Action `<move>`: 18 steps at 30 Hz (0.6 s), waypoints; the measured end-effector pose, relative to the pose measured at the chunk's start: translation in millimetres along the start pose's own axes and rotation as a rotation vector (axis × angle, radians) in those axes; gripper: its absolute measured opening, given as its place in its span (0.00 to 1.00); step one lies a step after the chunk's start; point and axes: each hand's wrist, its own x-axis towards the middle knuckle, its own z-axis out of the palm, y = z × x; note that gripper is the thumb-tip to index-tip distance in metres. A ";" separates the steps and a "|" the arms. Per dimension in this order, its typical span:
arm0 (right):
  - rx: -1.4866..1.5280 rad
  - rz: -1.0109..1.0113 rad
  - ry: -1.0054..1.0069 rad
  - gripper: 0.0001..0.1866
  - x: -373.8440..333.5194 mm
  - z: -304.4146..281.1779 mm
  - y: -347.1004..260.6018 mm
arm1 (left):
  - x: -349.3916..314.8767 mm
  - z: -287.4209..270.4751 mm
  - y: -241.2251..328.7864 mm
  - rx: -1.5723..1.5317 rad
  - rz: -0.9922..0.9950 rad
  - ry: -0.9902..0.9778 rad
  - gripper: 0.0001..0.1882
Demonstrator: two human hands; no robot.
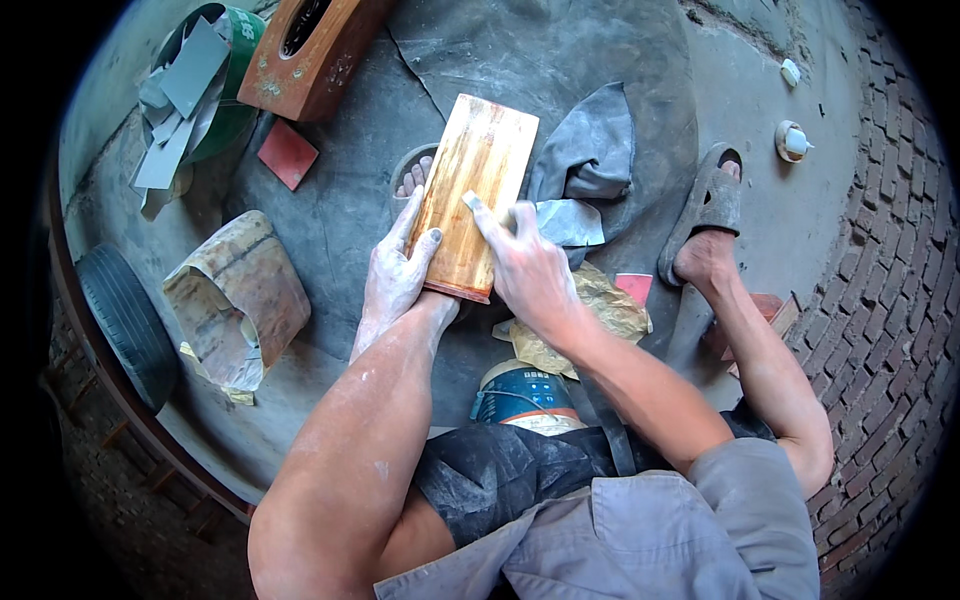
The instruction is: The person sits on the floor and sands a small rectangular wooden block using sandpaper. They repeatedly rub the sandpaper over the block's surfaces and edges, occasionally switching sides and adjusting grip.
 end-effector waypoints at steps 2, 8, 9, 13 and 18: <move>-0.028 -0.015 0.026 0.35 15.7 5.8 5.5 | 1.2 1.6 -0.5 -0.022 0.013 0.002 0.33; 0.022 -0.019 -0.014 0.34 -3.6 -2.0 -3.3 | -1.7 -1.3 -2.8 -0.022 -0.026 -0.010 0.32; 0.020 -0.012 -0.009 0.34 6.7 -0.6 -2.8 | -0.4 -0.5 -2.9 -0.022 -0.020 -0.004 0.32; -0.024 -0.009 0.013 0.33 27.4 3.9 0.7 | 0.9 1.4 -3.3 -0.020 0.020 0.004 0.31; -0.008 -0.016 0.018 0.33 0.7 10.1 1.7 | 0.1 -2.0 3.4 0.016 -0.037 -0.021 0.32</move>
